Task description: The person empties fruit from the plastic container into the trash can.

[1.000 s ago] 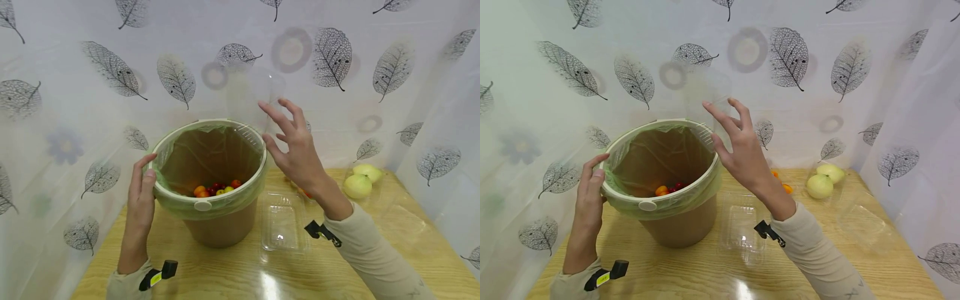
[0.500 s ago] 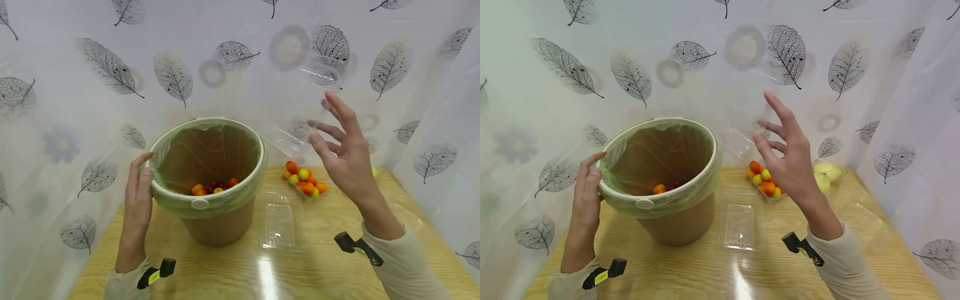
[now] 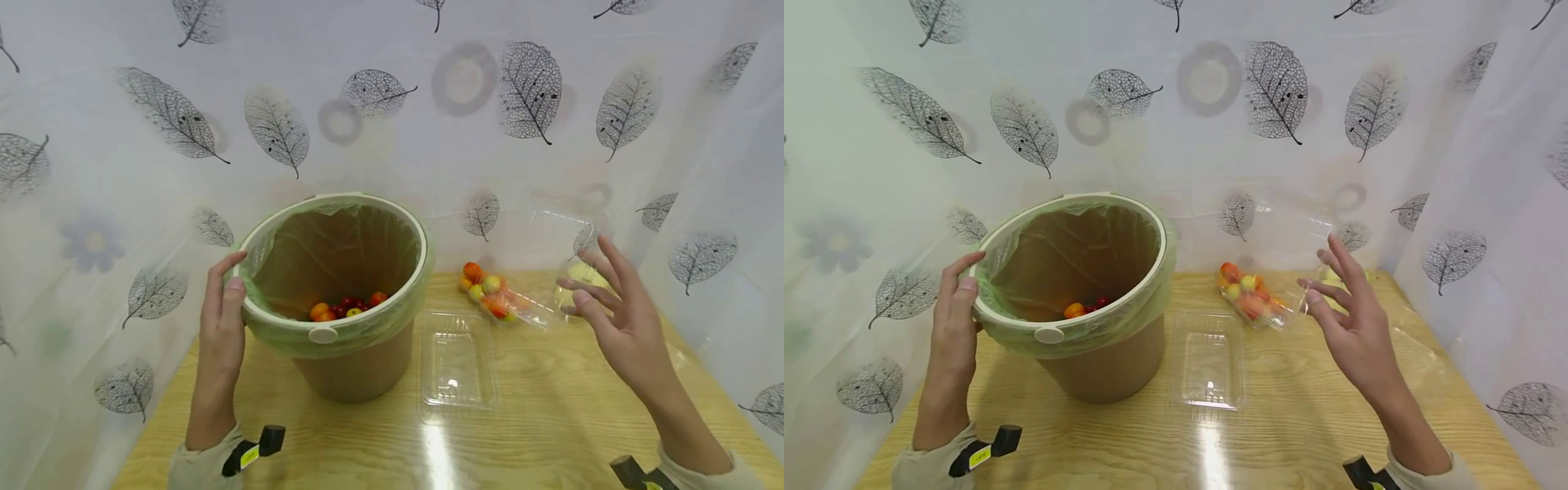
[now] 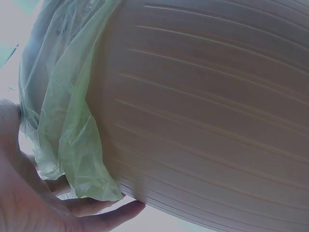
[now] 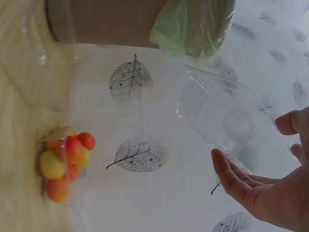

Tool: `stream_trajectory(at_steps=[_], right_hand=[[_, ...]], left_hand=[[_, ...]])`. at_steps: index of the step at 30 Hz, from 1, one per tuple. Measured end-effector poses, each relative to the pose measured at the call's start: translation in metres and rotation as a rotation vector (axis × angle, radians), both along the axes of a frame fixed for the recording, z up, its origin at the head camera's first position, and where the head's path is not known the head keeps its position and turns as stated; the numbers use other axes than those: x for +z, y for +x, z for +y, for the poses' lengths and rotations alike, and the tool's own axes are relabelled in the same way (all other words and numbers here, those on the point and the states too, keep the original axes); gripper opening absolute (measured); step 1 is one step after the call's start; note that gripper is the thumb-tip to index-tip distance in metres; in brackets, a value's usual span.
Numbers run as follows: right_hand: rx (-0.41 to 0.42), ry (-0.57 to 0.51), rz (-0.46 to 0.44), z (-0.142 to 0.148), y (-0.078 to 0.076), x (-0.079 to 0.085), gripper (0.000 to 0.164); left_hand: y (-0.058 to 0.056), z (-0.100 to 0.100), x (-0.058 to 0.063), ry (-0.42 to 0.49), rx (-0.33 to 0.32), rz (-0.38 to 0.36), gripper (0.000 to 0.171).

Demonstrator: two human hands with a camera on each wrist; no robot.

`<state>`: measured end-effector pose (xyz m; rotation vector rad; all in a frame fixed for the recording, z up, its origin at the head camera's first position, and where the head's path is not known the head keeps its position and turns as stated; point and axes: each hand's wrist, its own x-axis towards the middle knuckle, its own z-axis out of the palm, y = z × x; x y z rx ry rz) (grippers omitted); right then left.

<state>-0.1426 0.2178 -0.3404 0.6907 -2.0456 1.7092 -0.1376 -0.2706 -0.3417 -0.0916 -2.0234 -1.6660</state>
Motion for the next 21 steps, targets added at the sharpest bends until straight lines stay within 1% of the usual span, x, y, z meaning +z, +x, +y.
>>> stream_trajectory(at_steps=[5,10,14,17,18,21], right_hand=[[-0.025,0.04,-0.097,0.028,0.015,-0.033,0.073],[-0.099,0.17,-0.178,0.051,0.031,-0.065,0.073],[-0.112,0.203,-0.258,0.065,0.042,-0.09,0.073],[-0.142,0.237,-0.303,0.074,0.051,-0.105,0.072],[-0.145,0.244,-0.312,0.077,0.053,-0.111,0.072],[-0.082,0.198,-0.336,0.086,0.058,-0.125,0.07]], left_hand=[[0.001,0.0,0.0,0.001,-0.004,0.004,0.043],[0.001,0.0,0.0,0.005,-0.007,0.009,0.044],[0.0,-0.001,-0.001,0.003,-0.005,0.011,0.044],[0.0,-0.001,-0.001,0.004,-0.005,0.011,0.043],[0.0,-0.001,-0.001,0.002,-0.006,0.01,0.044],[0.001,-0.001,-0.001,-0.01,-0.002,0.001,0.044]])
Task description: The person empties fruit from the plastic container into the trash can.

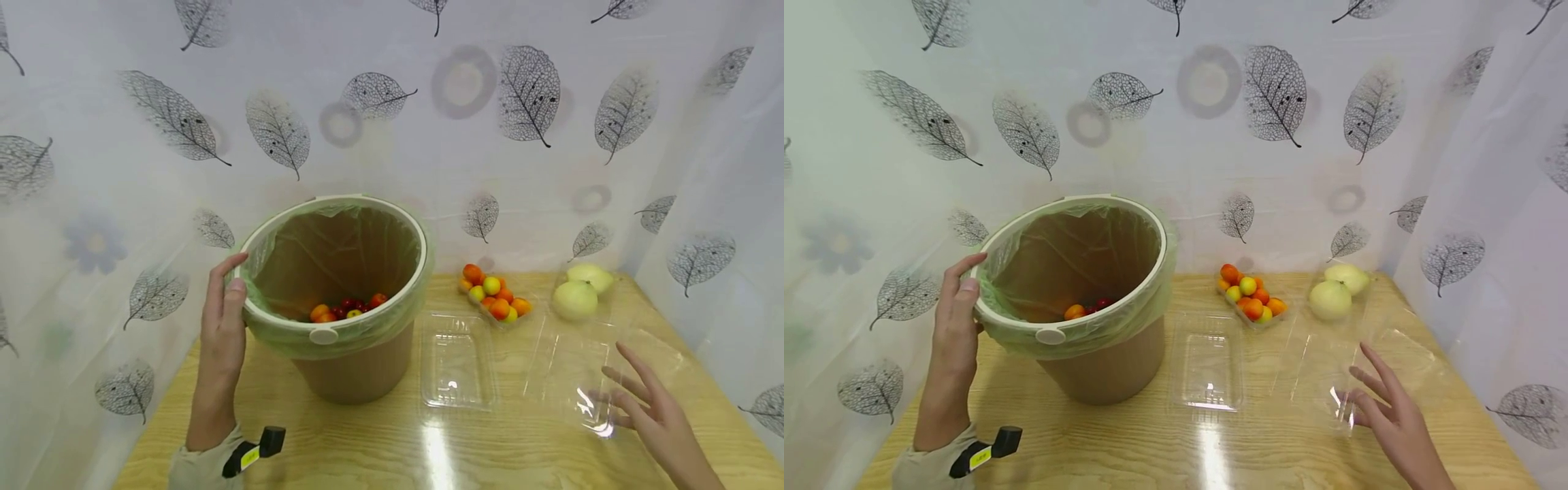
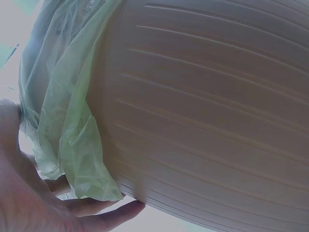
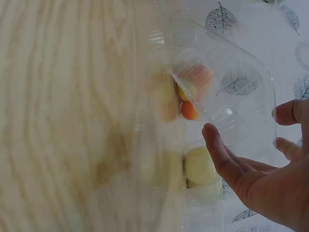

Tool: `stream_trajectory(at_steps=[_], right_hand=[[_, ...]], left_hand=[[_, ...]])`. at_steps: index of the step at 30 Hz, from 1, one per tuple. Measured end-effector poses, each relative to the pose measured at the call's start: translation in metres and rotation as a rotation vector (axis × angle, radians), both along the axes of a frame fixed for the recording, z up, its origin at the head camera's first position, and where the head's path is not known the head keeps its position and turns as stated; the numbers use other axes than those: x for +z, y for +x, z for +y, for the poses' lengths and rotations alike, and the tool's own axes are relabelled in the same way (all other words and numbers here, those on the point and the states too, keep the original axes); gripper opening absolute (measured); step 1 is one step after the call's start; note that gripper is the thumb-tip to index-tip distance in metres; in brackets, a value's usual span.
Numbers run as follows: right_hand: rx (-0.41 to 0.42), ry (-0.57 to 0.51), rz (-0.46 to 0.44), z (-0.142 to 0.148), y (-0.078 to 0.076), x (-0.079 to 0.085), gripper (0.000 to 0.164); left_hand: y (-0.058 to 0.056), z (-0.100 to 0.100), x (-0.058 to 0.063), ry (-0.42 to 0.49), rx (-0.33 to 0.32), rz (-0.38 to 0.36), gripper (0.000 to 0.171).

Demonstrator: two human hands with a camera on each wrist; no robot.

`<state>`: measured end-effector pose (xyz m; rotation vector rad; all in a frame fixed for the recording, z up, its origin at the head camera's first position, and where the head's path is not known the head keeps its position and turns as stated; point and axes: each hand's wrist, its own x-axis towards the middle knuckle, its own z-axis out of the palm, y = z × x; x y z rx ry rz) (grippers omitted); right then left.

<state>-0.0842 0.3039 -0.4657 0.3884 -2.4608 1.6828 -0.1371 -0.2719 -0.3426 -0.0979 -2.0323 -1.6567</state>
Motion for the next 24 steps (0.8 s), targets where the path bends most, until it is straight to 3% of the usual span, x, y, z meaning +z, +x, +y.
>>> stream_trajectory(at_steps=[3,6,11,18,21,24], right_hand=[[0.089,-0.086,-0.038,0.006,0.0,-0.012,0.069],[0.115,-0.058,-0.071,0.008,0.0,-0.018,0.068],[0.008,0.13,-0.089,0.008,0.001,-0.018,0.065],[-0.168,0.366,-0.113,0.011,-0.006,0.008,0.054],[-0.186,0.439,-0.035,0.01,-0.017,0.023,0.051],[-0.156,0.431,0.057,0.002,-0.034,0.038,0.047]], left_hand=[[0.001,-0.001,0.0,-0.004,0.012,-0.007,0.044],[0.003,-0.001,0.001,-0.005,0.02,-0.01,0.044],[0.003,-0.001,0.001,0.004,0.006,-0.005,0.044],[0.0,0.0,0.0,0.006,-0.003,0.008,0.044],[-0.001,0.0,0.0,-0.013,-0.005,0.007,0.044],[-0.001,0.0,-0.001,-0.028,0.003,0.003,0.044]])
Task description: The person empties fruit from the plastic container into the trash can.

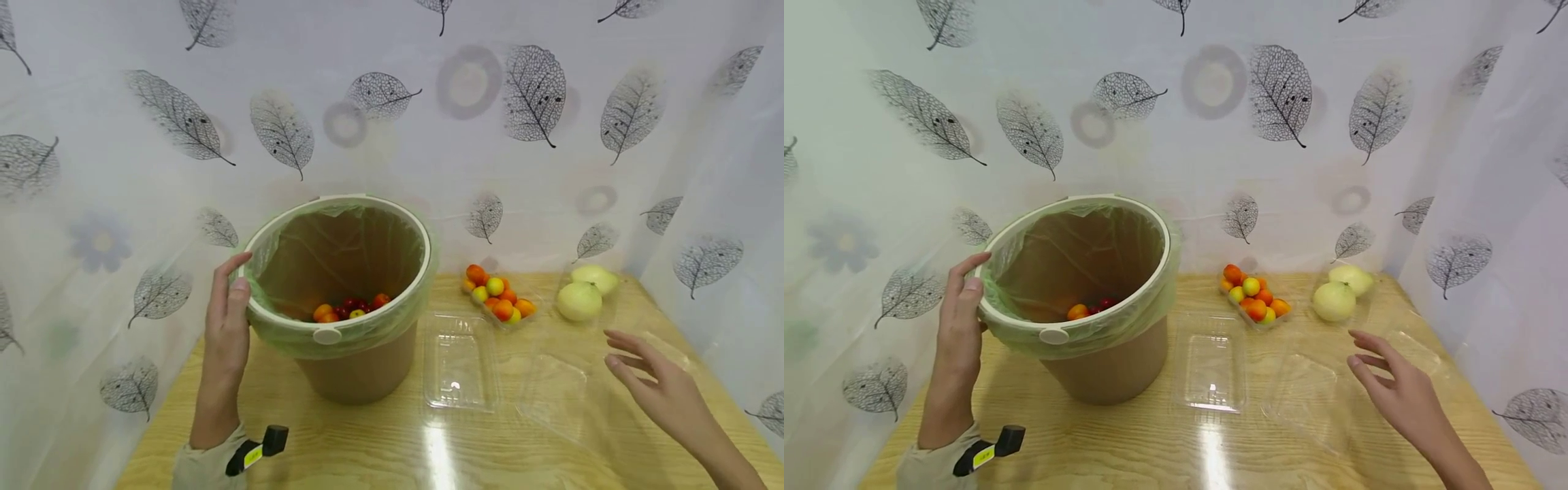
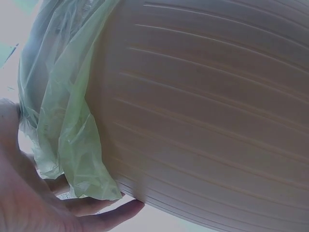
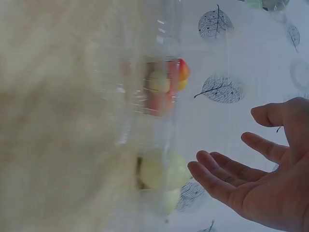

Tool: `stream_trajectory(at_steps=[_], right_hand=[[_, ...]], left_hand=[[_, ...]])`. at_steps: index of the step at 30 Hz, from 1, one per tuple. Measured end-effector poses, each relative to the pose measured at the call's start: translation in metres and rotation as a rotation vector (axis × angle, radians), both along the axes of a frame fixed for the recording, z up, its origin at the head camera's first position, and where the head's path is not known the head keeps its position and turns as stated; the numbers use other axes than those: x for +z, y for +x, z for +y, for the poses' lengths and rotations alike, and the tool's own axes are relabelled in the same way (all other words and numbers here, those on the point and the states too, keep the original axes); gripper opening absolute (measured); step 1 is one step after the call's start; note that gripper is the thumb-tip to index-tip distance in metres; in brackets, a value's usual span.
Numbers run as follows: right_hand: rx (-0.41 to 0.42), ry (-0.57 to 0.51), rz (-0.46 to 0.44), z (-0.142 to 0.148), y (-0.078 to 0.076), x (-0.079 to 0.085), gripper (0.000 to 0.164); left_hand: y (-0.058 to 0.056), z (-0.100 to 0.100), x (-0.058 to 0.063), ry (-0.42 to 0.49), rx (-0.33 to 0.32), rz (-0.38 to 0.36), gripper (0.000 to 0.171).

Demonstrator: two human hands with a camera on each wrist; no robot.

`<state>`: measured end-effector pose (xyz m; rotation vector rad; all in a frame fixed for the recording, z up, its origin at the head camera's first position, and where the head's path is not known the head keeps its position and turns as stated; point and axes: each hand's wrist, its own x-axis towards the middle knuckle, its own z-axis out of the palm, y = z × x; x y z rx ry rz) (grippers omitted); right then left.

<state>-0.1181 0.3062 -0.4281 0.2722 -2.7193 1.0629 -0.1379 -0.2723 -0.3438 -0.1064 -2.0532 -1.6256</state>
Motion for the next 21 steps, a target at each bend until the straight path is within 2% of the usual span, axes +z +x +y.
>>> stream_trajectory(at_steps=[4,11,15,21], right_hand=[[0.096,-0.013,0.058,-0.015,-0.027,0.019,0.047],[0.205,-0.002,0.056,-0.045,-0.079,0.043,0.051],[0.24,-0.008,0.029,-0.06,-0.111,0.042,0.053],[0.236,0.043,0.005,-0.074,-0.154,0.026,0.052]], left_hand=[[-0.001,-0.001,-0.001,-0.013,0.009,-0.003,0.044],[-0.003,-0.002,-0.002,-0.039,0.017,0.012,0.044],[-0.004,-0.002,-0.002,-0.055,0.033,0.023,0.044],[-0.003,-0.003,-0.001,-0.054,0.021,0.013,0.044]])
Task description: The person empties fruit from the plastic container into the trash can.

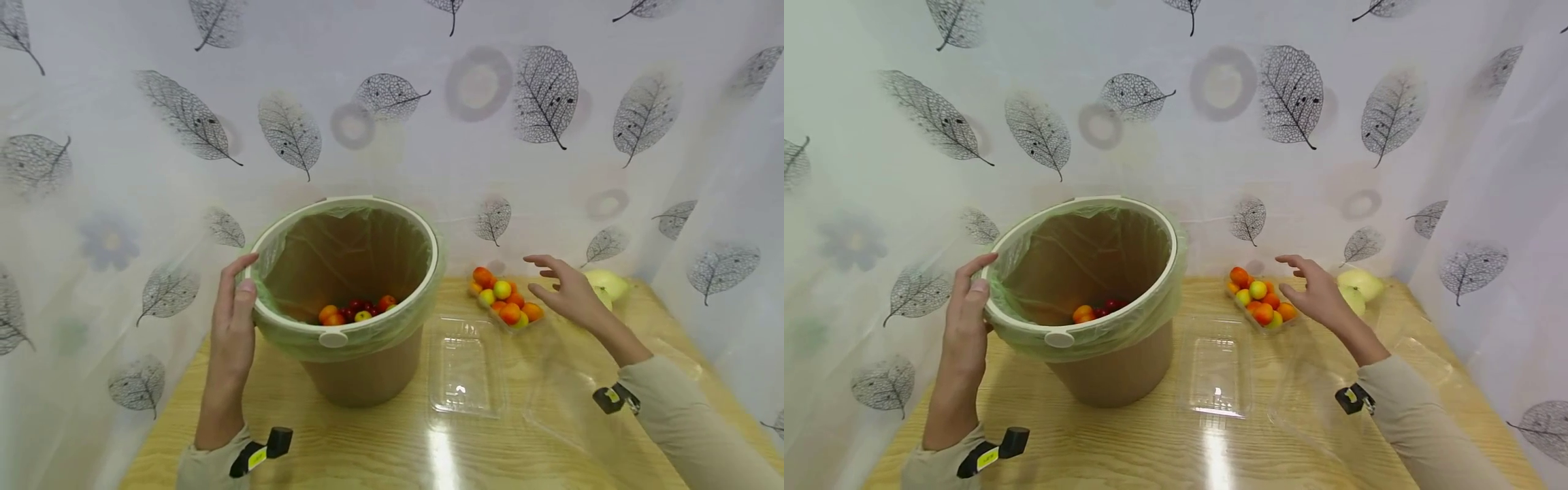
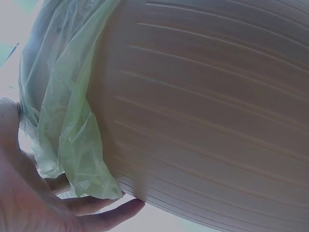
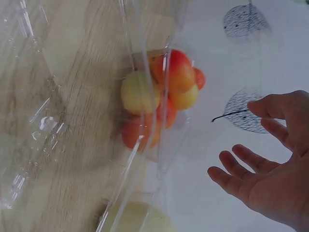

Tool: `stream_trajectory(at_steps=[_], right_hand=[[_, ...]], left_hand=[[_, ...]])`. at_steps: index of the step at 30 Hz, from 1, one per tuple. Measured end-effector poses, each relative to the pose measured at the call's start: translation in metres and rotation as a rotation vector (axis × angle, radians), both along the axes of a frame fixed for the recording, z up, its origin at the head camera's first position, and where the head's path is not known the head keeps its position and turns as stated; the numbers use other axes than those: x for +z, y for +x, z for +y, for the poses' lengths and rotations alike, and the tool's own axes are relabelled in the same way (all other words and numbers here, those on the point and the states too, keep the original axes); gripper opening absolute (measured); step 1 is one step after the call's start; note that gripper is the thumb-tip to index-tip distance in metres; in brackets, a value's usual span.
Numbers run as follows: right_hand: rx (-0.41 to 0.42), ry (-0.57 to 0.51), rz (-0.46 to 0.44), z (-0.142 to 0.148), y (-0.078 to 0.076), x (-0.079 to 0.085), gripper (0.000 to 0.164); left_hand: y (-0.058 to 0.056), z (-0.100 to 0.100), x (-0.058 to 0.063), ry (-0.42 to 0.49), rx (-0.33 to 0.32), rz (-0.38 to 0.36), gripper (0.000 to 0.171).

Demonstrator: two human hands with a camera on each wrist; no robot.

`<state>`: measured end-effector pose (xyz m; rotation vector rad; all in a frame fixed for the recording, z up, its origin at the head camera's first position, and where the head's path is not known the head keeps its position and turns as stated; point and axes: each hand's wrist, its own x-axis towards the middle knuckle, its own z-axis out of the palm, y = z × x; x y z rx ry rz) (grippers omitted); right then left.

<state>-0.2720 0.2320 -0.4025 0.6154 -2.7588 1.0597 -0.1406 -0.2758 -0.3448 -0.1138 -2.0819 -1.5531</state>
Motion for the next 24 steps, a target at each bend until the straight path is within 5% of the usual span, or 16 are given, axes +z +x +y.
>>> stream_trajectory(at_steps=[6,16,24], right_hand=[[-0.021,0.08,-0.074,0.0,-0.03,-0.013,0.053],[0.001,0.14,-0.271,0.002,-0.056,-0.028,0.057],[0.062,0.0,-0.47,-0.002,-0.056,-0.036,0.068]], left_hand=[[0.0,0.001,0.0,0.008,-0.004,-0.003,0.044],[-0.001,0.0,0.0,0.005,0.0,-0.008,0.044],[-0.001,0.0,0.001,0.0,-0.002,0.002,0.045]])
